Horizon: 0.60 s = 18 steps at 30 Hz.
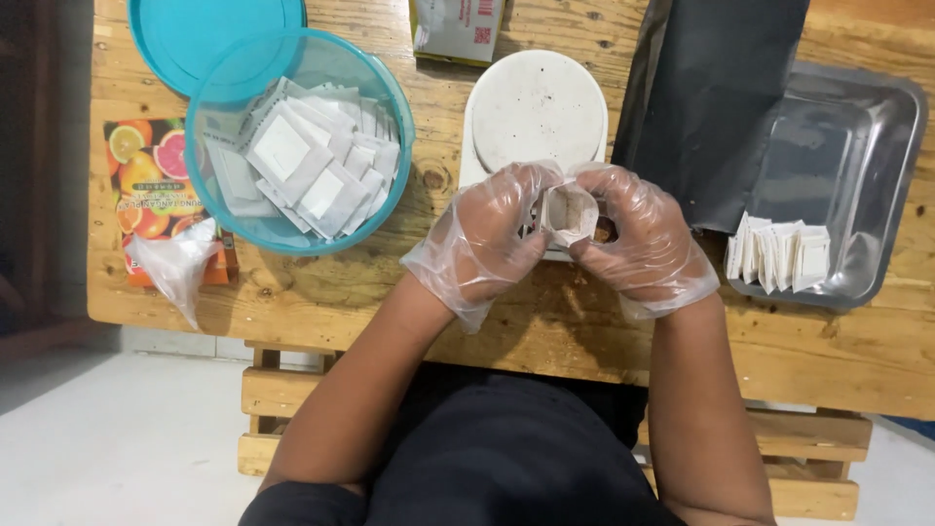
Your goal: Filling small coffee filter bags with grounds using a spoon and weighing them on a digital scale for portion control.
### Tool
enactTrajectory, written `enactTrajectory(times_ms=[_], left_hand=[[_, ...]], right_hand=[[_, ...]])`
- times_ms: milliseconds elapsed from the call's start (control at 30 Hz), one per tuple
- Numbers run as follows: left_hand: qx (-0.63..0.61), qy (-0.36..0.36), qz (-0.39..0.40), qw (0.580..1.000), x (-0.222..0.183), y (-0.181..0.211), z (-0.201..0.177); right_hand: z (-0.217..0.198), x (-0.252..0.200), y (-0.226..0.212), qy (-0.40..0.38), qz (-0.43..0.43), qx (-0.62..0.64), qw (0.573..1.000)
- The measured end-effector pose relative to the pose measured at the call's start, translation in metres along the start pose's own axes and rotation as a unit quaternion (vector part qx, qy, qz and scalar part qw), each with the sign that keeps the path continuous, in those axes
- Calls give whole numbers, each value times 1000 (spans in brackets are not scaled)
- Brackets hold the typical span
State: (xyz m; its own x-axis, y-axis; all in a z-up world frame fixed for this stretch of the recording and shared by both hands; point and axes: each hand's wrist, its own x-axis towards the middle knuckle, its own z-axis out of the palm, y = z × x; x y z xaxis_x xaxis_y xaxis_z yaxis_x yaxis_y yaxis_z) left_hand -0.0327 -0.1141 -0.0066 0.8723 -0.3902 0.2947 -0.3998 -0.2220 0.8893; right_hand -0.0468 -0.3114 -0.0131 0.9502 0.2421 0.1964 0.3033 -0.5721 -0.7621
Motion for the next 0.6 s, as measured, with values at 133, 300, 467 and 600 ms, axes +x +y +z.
enactTrajectory(times_ms=[133, 300, 467, 600], left_hand=[[24, 65, 45, 997, -11, -7, 12], [12, 59, 44, 997, -10, 0, 9], [3, -35, 1, 999, -13, -13, 9], [34, -86, -63, 994, -15, -8, 18]], right_hand=[[3, -11, 3, 7, 6, 10, 1000], [-7, -15, -10, 3, -10, 41, 999], [-28, -36, -4, 13, 4, 72, 997], [-41, -57, 16, 25, 75, 26, 997]])
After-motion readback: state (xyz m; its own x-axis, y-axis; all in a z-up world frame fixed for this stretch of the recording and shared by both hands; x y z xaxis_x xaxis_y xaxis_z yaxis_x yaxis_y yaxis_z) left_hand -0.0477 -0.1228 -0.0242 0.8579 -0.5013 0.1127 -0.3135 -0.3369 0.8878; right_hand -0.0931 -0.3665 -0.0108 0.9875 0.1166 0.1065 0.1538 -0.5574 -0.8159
